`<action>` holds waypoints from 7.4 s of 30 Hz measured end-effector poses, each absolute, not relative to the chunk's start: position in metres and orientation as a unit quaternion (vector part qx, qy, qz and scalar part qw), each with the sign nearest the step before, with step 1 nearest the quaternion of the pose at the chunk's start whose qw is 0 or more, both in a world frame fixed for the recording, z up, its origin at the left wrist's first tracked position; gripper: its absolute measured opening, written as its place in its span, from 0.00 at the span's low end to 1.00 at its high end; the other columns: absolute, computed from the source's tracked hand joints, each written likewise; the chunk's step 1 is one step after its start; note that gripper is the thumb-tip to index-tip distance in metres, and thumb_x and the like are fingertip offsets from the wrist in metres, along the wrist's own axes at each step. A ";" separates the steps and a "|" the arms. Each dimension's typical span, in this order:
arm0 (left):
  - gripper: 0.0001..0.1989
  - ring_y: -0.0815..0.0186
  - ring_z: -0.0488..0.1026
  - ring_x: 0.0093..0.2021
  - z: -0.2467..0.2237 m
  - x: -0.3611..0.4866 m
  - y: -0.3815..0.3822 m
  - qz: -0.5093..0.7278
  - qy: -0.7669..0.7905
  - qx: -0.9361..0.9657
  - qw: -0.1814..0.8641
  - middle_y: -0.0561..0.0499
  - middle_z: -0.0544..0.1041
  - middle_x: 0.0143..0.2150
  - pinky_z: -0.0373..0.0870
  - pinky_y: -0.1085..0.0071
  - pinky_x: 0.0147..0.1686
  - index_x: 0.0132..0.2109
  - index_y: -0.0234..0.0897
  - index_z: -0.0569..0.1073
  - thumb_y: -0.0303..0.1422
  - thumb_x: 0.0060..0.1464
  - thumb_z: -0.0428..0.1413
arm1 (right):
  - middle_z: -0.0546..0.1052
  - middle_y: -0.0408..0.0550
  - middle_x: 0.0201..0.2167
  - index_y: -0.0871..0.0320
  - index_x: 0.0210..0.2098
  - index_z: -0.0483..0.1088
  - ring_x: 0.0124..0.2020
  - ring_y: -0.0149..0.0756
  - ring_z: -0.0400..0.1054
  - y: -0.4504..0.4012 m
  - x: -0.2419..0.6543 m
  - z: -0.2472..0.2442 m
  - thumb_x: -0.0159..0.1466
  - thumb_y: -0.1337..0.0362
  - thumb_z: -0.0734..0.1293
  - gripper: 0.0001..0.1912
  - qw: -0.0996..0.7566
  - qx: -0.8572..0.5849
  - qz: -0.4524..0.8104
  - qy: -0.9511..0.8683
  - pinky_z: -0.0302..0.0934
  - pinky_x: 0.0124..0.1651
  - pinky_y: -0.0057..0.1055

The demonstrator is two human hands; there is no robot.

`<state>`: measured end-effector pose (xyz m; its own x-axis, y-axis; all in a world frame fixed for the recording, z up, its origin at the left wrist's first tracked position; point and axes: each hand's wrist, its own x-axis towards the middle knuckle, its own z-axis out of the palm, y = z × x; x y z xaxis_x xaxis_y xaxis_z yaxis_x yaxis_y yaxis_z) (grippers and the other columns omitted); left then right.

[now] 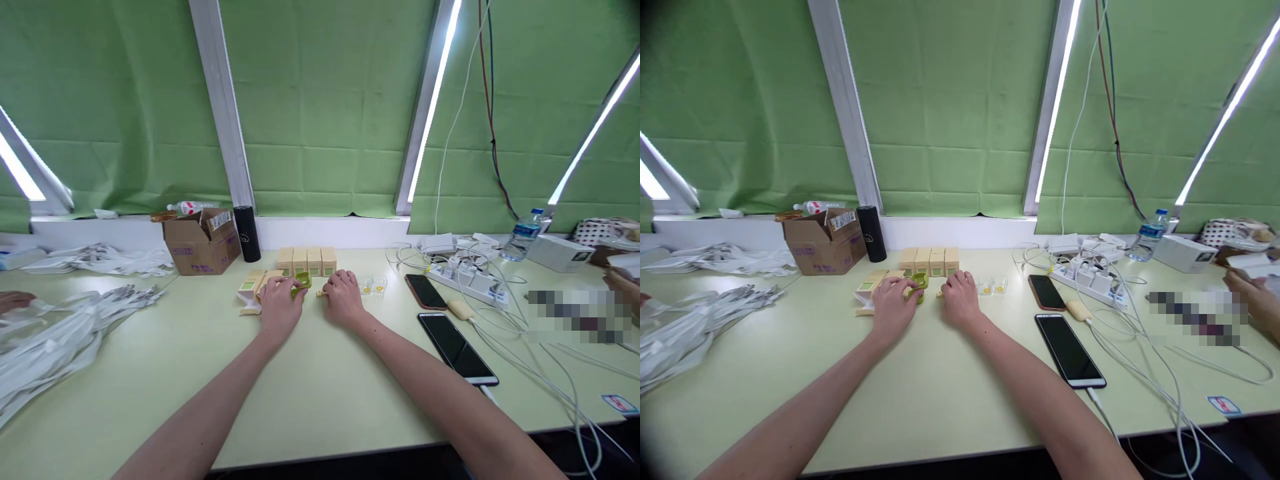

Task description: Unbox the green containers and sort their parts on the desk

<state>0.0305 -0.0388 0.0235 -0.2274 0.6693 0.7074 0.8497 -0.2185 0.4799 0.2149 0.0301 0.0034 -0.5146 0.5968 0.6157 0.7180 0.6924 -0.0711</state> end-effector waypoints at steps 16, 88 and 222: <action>0.10 0.43 0.70 0.55 0.047 0.032 -0.038 -0.328 -0.566 -0.750 0.098 0.41 0.83 0.44 0.58 0.46 0.55 0.45 0.44 0.76 0.29 0.56 0.56 | 0.80 0.55 0.52 0.55 0.55 0.72 0.54 0.47 0.72 0.030 0.203 0.018 0.62 0.75 0.69 0.22 0.431 -0.296 0.115 -0.845 0.65 0.59 0.46; 0.12 0.46 0.64 0.62 0.061 0.024 -0.054 -0.133 -0.587 -0.792 0.101 0.40 0.81 0.43 0.66 0.51 0.56 0.48 0.41 0.79 0.33 0.65 0.51 | 0.80 0.51 0.39 0.55 0.44 0.78 0.43 0.43 0.70 -0.028 0.240 0.007 0.69 0.69 0.65 0.10 0.221 -0.394 0.004 -0.892 0.58 0.45 0.37; 0.14 0.56 0.79 0.49 0.016 0.025 -0.071 -0.385 -0.588 -0.688 -0.182 0.43 0.82 0.51 0.76 0.58 0.49 0.50 0.39 0.76 0.32 0.58 0.54 | 0.77 0.46 0.45 0.51 0.55 0.69 0.39 0.38 0.72 -0.014 0.258 -0.002 0.57 0.68 0.67 0.25 0.422 -0.386 0.319 -0.756 0.65 0.42 0.36</action>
<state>0.0249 -0.0713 0.0161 0.0118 0.9491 0.3148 0.6691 -0.2415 0.7029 0.2578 -0.0142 -0.0021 -0.3456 0.8525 0.3922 0.3142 0.4990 -0.8077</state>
